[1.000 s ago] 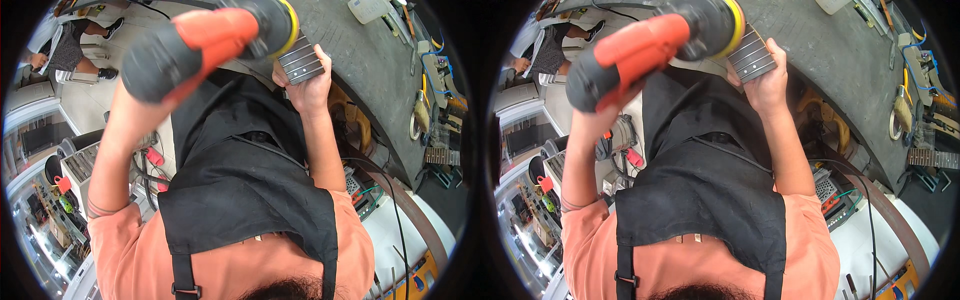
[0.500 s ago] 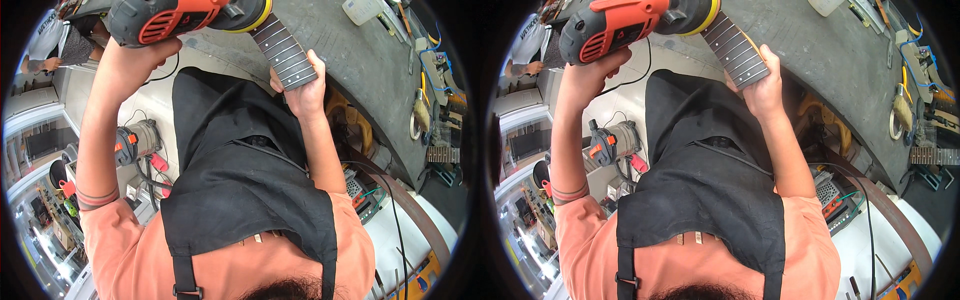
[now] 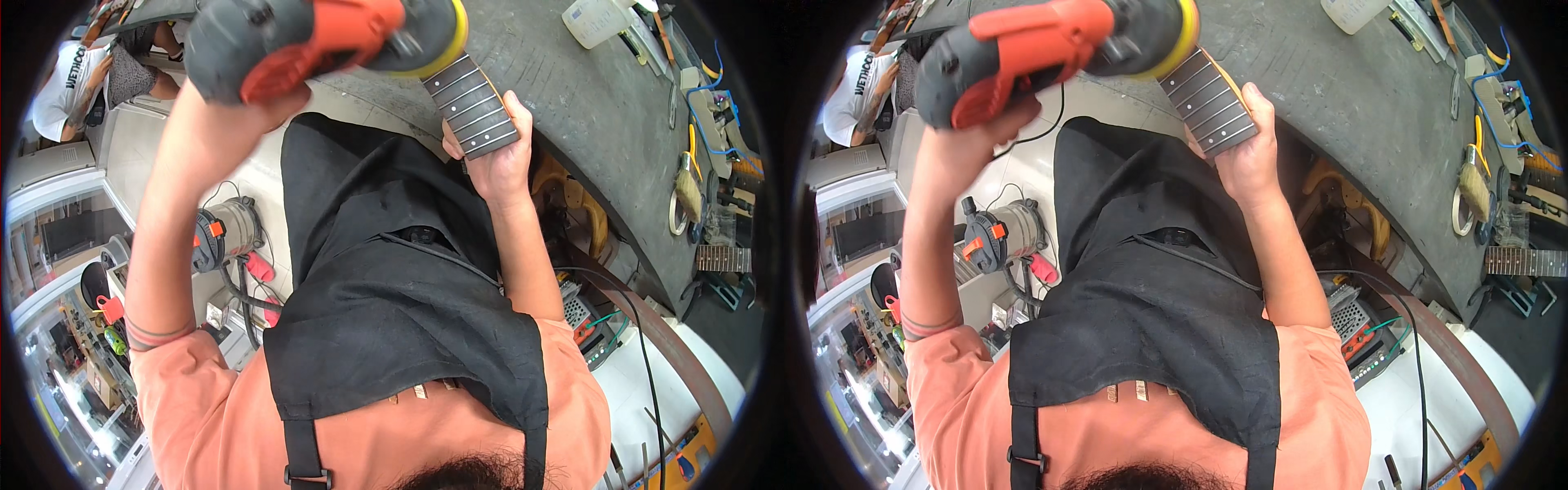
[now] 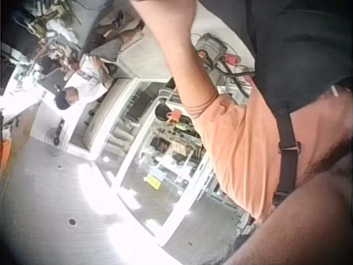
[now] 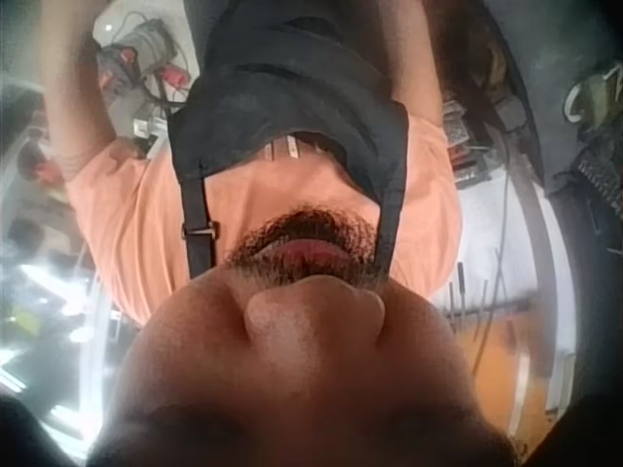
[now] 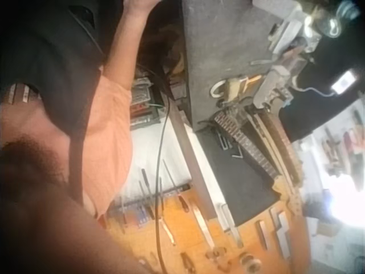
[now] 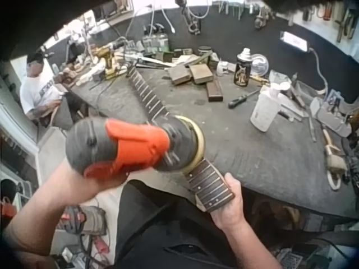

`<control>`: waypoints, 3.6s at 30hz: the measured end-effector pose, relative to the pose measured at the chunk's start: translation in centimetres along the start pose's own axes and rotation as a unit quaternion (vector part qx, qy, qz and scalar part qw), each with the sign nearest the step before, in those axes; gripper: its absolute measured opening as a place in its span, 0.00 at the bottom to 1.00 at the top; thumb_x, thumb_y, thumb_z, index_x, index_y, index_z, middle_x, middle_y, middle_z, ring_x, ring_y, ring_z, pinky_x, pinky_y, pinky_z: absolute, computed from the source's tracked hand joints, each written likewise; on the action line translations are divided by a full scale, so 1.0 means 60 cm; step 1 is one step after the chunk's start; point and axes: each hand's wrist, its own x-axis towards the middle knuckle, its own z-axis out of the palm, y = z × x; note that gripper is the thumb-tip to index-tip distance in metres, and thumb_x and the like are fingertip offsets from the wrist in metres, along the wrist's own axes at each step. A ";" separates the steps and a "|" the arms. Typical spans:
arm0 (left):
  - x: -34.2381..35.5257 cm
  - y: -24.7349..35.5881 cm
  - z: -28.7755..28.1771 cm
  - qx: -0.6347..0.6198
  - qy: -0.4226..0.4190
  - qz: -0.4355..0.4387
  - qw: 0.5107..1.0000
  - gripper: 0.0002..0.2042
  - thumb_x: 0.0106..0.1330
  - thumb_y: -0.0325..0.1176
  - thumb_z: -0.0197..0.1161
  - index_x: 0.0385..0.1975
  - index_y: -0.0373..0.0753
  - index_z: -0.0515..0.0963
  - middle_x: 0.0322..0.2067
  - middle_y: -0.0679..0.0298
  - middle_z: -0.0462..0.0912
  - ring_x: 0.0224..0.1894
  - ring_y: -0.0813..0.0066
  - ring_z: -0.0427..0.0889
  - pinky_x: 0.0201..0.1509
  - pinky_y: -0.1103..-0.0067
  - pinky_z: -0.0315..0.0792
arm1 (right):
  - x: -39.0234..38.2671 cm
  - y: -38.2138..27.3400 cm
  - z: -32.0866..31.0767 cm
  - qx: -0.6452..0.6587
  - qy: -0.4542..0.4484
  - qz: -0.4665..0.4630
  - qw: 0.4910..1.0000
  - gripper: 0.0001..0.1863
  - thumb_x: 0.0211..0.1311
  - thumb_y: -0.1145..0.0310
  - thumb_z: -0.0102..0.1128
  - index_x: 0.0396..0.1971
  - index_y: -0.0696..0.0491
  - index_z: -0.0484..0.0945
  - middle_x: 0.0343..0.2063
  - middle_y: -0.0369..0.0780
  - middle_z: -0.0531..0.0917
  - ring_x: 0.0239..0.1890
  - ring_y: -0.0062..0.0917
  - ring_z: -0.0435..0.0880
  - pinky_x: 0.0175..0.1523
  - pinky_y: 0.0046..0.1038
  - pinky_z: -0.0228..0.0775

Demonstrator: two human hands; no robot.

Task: The person cleans a guitar neck with a white cloth and a brush, then uses a power sander to smooth the fretboard. The person inspects the neck by holding it up and turning it over to check the finish.

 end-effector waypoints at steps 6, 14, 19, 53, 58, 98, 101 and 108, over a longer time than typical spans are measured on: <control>0.003 0.029 0.028 -0.036 -0.023 0.246 0.968 0.22 0.62 0.25 0.81 0.57 0.37 0.87 0.49 0.55 0.90 0.50 0.59 0.88 0.58 0.69 0.80 | -0.002 0.005 0.004 -0.019 0.041 -0.006 0.999 0.34 0.86 0.42 0.35 0.54 0.57 0.80 0.31 0.41 0.82 0.26 0.27 0.71 0.34 0.32 0.65; 0.042 -0.073 -0.071 -0.045 0.038 -0.176 0.983 0.13 0.69 0.35 0.74 0.48 0.36 0.89 0.35 0.63 0.91 0.35 0.77 0.88 0.41 0.77 0.80 | -0.023 0.003 -0.003 -0.008 -0.016 0.015 1.000 0.36 0.86 0.43 0.32 0.58 0.61 0.79 0.29 0.43 0.81 0.26 0.28 0.72 0.36 0.33 0.66; -0.004 -0.114 -0.098 -0.192 0.092 -0.122 0.969 0.17 0.70 0.30 0.71 0.57 0.33 0.88 0.44 0.59 0.95 0.42 0.74 0.92 0.49 0.74 0.83 | -0.066 -0.028 -0.038 -0.035 -0.190 0.100 0.976 0.39 0.82 0.43 0.37 0.63 0.67 0.79 0.33 0.57 0.87 0.30 0.41 0.88 0.42 0.38 0.84; 0.010 -0.104 -0.053 -0.145 -0.048 -0.230 0.961 0.12 0.65 0.28 0.76 0.46 0.36 0.85 0.27 0.69 0.83 0.26 0.84 0.78 0.31 0.78 0.73 | -0.132 -0.043 0.009 -0.102 -0.016 0.290 0.951 0.42 0.87 0.31 0.36 0.68 0.58 0.76 0.44 0.45 0.89 0.41 0.32 0.91 0.51 0.36 0.87; -0.030 -0.095 -0.026 -0.137 -0.025 -0.120 0.983 0.24 0.61 0.25 0.80 0.59 0.34 0.83 0.42 0.63 0.90 0.42 0.75 0.88 0.48 0.75 0.83 | -0.129 -0.036 -0.009 -0.109 0.005 0.317 0.942 0.37 0.91 0.38 0.34 0.66 0.57 0.78 0.45 0.45 0.90 0.42 0.32 0.92 0.51 0.36 0.88; -0.065 -0.106 -0.011 -0.120 -0.067 0.057 0.989 0.31 0.57 0.20 0.78 0.64 0.36 0.81 0.61 0.58 0.87 0.65 0.59 0.84 0.74 0.67 0.74 | -0.147 -0.037 0.020 -0.178 0.036 0.249 0.951 0.35 0.92 0.40 0.30 0.61 0.57 0.78 0.39 0.45 0.89 0.34 0.30 0.91 0.41 0.33 0.88; -0.065 -0.115 -0.001 -0.081 -0.022 0.113 0.990 0.29 0.57 0.21 0.78 0.63 0.35 0.81 0.61 0.57 0.87 0.64 0.56 0.84 0.74 0.66 0.73 | -0.163 -0.051 -0.005 -0.180 0.024 0.273 0.945 0.34 0.92 0.40 0.30 0.64 0.54 0.77 0.41 0.43 0.89 0.37 0.29 0.91 0.48 0.33 0.86; 0.003 -0.117 -0.040 -0.169 -0.053 0.005 0.984 0.18 0.62 0.22 0.74 0.53 0.35 0.87 0.47 0.63 0.91 0.49 0.69 0.91 0.59 0.74 0.82 | -0.223 -0.061 -0.051 -0.161 0.027 0.269 0.949 0.38 0.90 0.34 0.31 0.65 0.55 0.75 0.41 0.44 0.88 0.36 0.29 0.90 0.46 0.33 0.86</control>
